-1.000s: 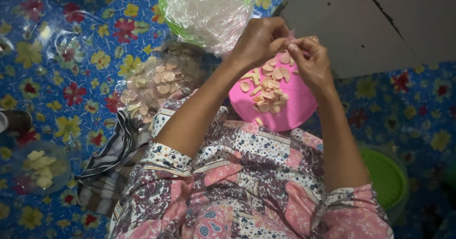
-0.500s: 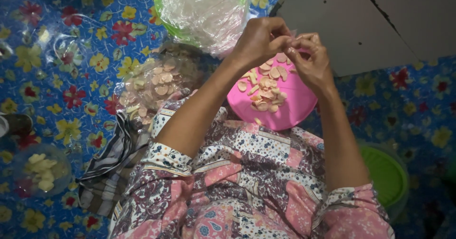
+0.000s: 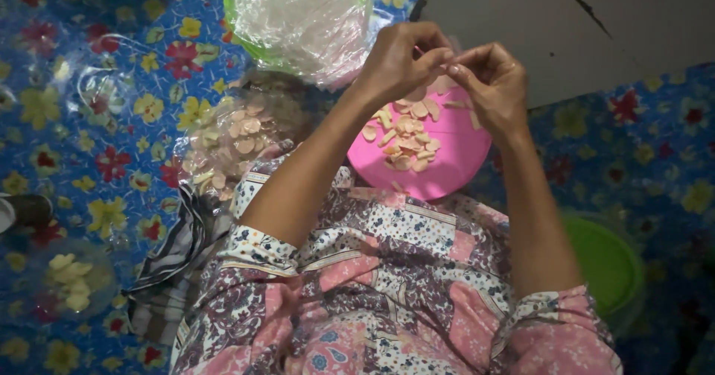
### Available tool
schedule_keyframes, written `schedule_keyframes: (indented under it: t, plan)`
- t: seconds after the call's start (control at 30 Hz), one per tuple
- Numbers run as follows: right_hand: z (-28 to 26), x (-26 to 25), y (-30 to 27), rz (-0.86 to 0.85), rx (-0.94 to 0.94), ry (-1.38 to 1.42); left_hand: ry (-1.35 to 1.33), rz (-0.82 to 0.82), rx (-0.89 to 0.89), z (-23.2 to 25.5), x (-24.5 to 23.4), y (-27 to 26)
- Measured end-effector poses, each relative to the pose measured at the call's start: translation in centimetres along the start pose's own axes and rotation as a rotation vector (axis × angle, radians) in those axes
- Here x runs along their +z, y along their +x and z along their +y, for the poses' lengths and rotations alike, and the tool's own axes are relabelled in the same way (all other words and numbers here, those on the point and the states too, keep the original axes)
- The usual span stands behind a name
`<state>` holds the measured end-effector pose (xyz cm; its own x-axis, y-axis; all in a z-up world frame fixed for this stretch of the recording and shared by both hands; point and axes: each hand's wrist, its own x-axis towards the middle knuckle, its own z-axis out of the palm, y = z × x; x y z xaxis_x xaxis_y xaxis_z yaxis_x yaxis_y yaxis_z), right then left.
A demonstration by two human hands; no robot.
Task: Bagging small food slices from a plate into a plastic bag
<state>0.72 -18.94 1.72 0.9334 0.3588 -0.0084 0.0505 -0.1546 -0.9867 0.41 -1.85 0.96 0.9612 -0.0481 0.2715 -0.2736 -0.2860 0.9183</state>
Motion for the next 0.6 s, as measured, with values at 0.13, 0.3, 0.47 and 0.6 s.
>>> schedule_keyframes:
  t: [0.13,0.3,0.47,0.6]
  plan:
    - [1.4,-1.1,0.2,0.041,-0.09,-0.07,0.048,0.005,0.001,0.6,0.4,0.1]
    - [-1.4,-0.9,-0.7,-0.029,-0.022,-0.186,0.033,-0.08,-0.056,0.8,0.8,-0.1]
    - [-0.1,-1.6,-0.6,0.001,-0.07,-0.201,0.036,-0.03,-0.019,0.7,1.3,0.4]
    - [0.1,-1.8,-0.6,0.033,-0.053,-0.223,0.029,0.031,0.014,0.2,1.8,0.5]
